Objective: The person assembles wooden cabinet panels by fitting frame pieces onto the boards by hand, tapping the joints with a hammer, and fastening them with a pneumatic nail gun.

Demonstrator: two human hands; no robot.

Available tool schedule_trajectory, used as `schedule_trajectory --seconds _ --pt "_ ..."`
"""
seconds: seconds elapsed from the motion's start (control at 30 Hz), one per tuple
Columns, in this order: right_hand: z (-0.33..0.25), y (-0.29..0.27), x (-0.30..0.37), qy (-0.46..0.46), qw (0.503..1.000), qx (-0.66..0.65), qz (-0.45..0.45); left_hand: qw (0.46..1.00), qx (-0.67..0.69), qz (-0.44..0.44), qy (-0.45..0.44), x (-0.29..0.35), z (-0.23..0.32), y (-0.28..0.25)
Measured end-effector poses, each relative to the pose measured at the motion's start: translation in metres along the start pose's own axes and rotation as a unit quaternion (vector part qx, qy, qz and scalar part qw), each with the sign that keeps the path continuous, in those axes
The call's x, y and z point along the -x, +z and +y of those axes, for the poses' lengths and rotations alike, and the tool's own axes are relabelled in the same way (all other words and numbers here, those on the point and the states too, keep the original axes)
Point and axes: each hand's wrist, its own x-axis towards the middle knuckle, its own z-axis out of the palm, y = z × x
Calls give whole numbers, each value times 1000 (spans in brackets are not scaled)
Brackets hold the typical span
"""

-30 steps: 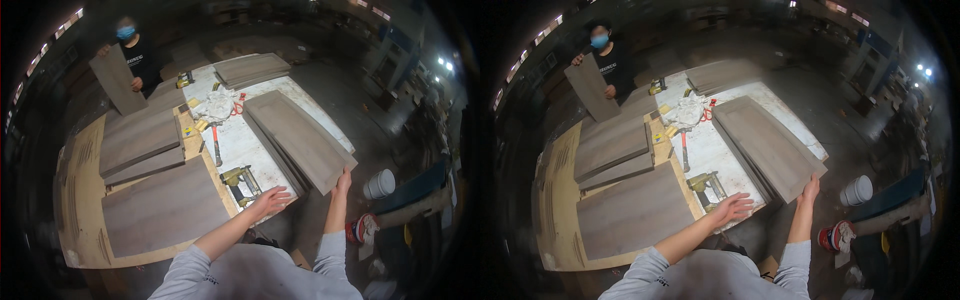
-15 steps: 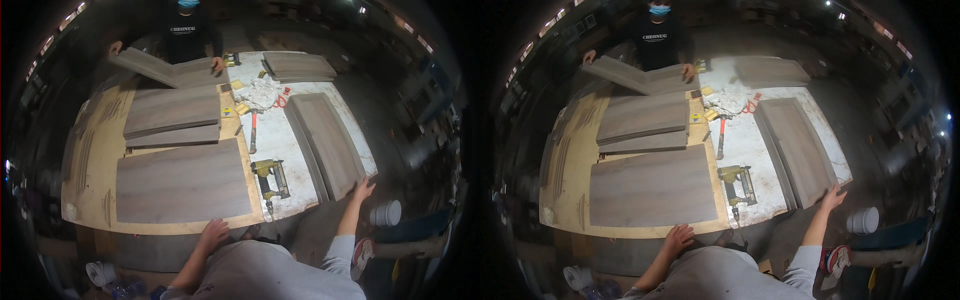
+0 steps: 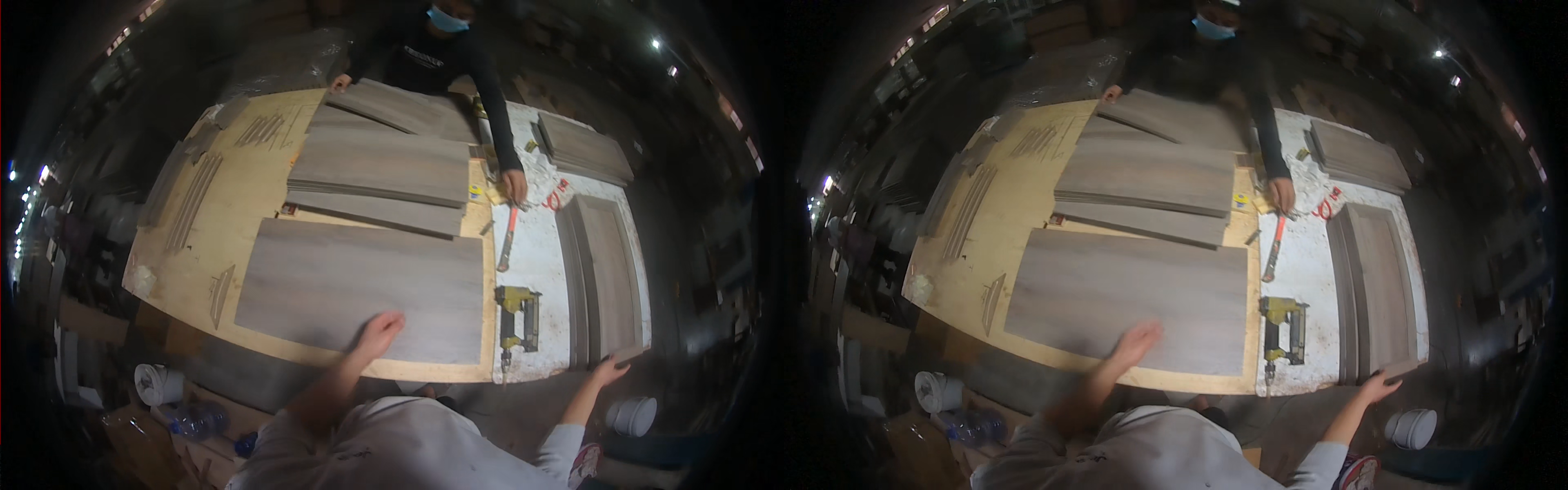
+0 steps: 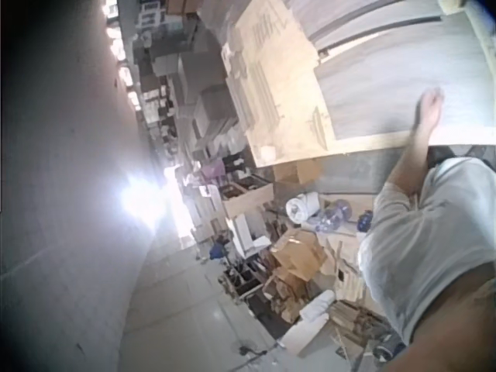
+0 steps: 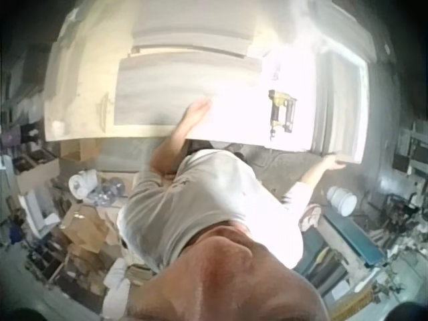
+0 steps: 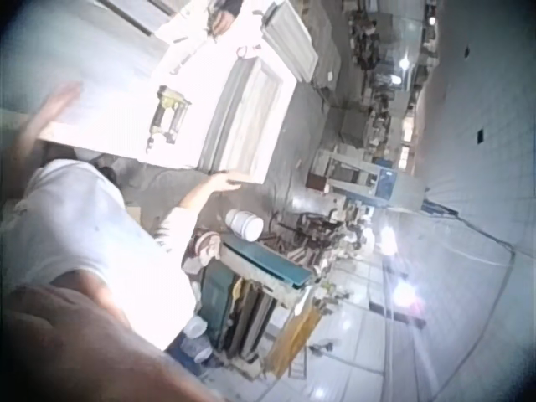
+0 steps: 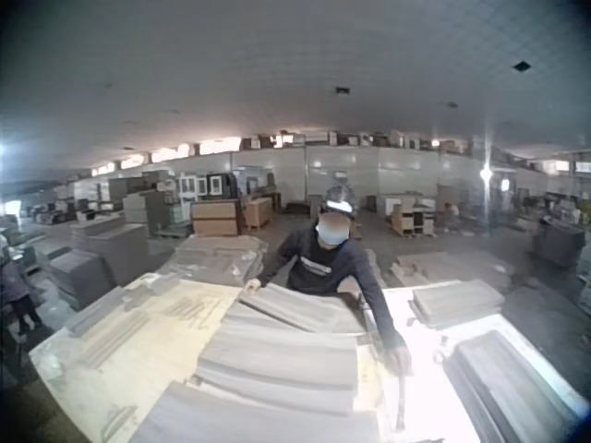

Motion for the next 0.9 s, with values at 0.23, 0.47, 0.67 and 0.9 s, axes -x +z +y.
schedule_trajectory --seconds 0.23,0.47,0.67,0.9 --pt "-36 -52 277 -151 970 -60 -181 797 -514 201 244 -167 157 -149" --pt "-66 -93 482 -88 937 -23 -338 655 -659 222 296 -270 152 -219" --pt "-91 -56 499 10 909 -46 -414 668 -603 161 406 -240 143 -223" --pt "-209 26 516 371 700 -262 -552 682 -580 121 429 -90 75 -201"
